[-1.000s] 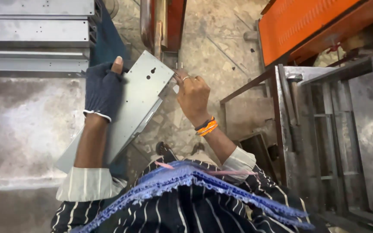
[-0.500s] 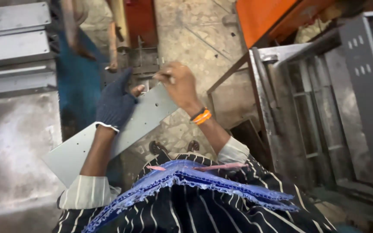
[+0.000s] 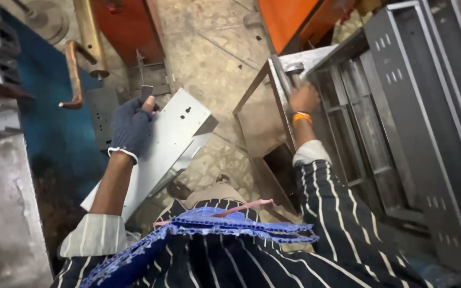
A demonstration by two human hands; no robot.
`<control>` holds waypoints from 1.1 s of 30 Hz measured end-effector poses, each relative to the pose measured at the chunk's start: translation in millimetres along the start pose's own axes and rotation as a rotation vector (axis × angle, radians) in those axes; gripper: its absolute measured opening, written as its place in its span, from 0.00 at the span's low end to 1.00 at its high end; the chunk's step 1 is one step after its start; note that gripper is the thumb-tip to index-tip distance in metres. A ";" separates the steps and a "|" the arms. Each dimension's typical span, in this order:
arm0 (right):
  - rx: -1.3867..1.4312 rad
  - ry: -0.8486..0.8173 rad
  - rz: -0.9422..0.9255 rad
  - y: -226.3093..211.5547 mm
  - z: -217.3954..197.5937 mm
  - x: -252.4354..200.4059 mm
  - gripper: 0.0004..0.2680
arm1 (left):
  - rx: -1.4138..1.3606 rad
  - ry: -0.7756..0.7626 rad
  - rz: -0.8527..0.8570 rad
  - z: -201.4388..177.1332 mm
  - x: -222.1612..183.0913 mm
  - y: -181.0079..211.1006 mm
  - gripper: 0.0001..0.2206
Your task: Assembling and finishing metal components using a hammer, a file, and a spot welder on a production floor.
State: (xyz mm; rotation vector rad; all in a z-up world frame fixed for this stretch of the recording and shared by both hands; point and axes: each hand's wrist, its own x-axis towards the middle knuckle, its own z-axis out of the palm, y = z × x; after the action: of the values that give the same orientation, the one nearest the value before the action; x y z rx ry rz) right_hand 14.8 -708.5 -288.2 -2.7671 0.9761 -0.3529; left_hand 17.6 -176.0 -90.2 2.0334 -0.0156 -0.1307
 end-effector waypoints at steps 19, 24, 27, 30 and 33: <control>1.051 -0.283 0.257 -51.9 -79.5 -83.2 0.18 | -0.453 0.356 -0.048 17.5 -23.4 -12.5 0.09; 1.513 -0.708 0.201 -152.1 -113.2 -192.1 0.11 | -0.203 0.421 -0.058 1.3 -40.7 -35.1 0.09; 1.467 -0.768 0.080 -198.9 -122.6 -230.6 0.11 | -0.353 0.479 -0.094 -10.1 -57.1 -32.3 0.09; 1.533 -0.797 -0.008 -235.1 -147.9 -262.7 0.12 | -0.366 0.508 -0.037 -21.9 -68.8 -35.0 0.08; 1.683 -0.783 0.070 -252.0 -137.1 -290.5 0.12 | -0.377 0.557 -0.091 -29.5 -73.4 -37.3 0.08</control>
State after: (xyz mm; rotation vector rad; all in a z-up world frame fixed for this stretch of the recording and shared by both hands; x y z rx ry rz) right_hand -94.5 -343.8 -140.6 -1.0985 0.2265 0.0163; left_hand -54.2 -127.9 -104.1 1.6342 0.4203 0.3545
